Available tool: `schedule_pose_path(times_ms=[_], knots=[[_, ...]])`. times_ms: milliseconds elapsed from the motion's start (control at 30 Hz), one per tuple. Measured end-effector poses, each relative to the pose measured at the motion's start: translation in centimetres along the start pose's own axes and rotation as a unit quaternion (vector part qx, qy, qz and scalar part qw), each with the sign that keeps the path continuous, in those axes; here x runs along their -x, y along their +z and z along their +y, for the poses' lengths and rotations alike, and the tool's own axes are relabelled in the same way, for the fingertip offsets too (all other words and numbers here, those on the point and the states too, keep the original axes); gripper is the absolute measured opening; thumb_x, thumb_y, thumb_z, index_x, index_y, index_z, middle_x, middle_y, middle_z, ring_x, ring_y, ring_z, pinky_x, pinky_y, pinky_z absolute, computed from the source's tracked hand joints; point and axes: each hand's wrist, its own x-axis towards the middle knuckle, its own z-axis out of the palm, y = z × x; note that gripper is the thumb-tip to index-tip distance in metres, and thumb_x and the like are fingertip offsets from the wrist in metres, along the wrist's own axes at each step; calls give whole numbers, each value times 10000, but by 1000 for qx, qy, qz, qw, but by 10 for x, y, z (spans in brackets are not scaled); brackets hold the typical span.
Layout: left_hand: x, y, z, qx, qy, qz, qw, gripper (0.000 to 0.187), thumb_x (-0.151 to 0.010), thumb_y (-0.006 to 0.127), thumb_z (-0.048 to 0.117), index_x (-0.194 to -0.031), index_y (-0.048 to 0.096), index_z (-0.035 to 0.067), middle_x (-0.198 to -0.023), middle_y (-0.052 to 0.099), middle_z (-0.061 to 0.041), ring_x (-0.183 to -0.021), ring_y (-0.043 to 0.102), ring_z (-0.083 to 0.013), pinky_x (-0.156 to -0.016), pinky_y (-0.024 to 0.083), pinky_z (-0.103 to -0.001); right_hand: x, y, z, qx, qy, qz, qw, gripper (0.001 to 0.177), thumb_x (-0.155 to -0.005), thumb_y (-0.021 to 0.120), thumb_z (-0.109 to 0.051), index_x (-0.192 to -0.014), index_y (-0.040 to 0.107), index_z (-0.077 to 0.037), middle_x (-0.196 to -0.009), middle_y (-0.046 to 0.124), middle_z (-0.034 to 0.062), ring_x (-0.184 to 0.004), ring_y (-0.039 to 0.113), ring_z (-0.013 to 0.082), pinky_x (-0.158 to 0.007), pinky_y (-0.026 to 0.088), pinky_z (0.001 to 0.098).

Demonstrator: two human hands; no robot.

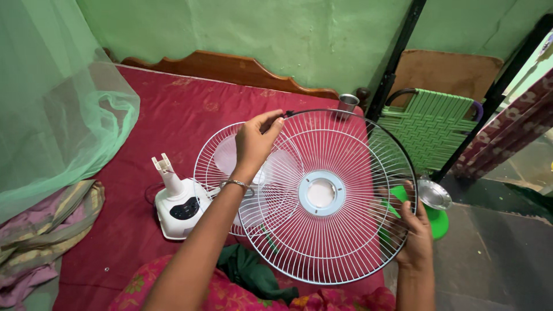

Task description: The person assembles a table fan by screwing the central hub onto the fan blades, then attaching the front and rear wire cages. They use a screwdriver to secure the rear cage to the fan base.

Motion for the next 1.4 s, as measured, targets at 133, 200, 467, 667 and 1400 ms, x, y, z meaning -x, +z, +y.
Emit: schedule_pose_path(times_ms=[133,200,467,667,1400], knots=[[0,0,11,-64,104,-10,993,298,-949,702,257,-1192,757,93,-1027,784,-62,-898,754,-135,-775,600,-290,-1,1,2,3,4,-7,1000,455,-1051,517,-203,-1499,495,-126,-1300,653,256,-959,731,291,-769,616,402],[-2,0,20,-130,130,-25,983,292,-932,712,277,-1150,774,92,-1008,774,-67,-841,735,-182,-723,580,-312,-1,1,3,3,2,-22,1000,462,-1060,533,-193,-1516,509,-125,-1288,669,256,-868,727,226,-698,598,335],[-8,12,44,-207,81,-91,971,402,-885,684,550,-957,835,184,-859,781,-46,-763,736,-213,-671,558,-366,1,12,4,-405,96,-277,866,366,-1141,464,102,-1507,460,79,-1342,570,456,-756,709,345,-643,580,394],[-8,13,40,-256,73,-78,961,454,-894,661,588,-923,831,169,-826,763,-66,-745,725,-252,-647,541,-401,2,11,8,-12,34,-58,998,461,-1061,494,-153,-1516,505,-85,-1373,618,274,-1064,681,323,-901,554,450],[-4,15,35,-264,86,-67,958,348,-908,719,477,-882,814,143,-742,651,-33,-718,650,-225,-622,495,-410,0,9,11,-3,21,-39,999,457,-1043,527,-98,-1498,537,-50,-1367,641,120,-1118,659,221,-946,545,409]])
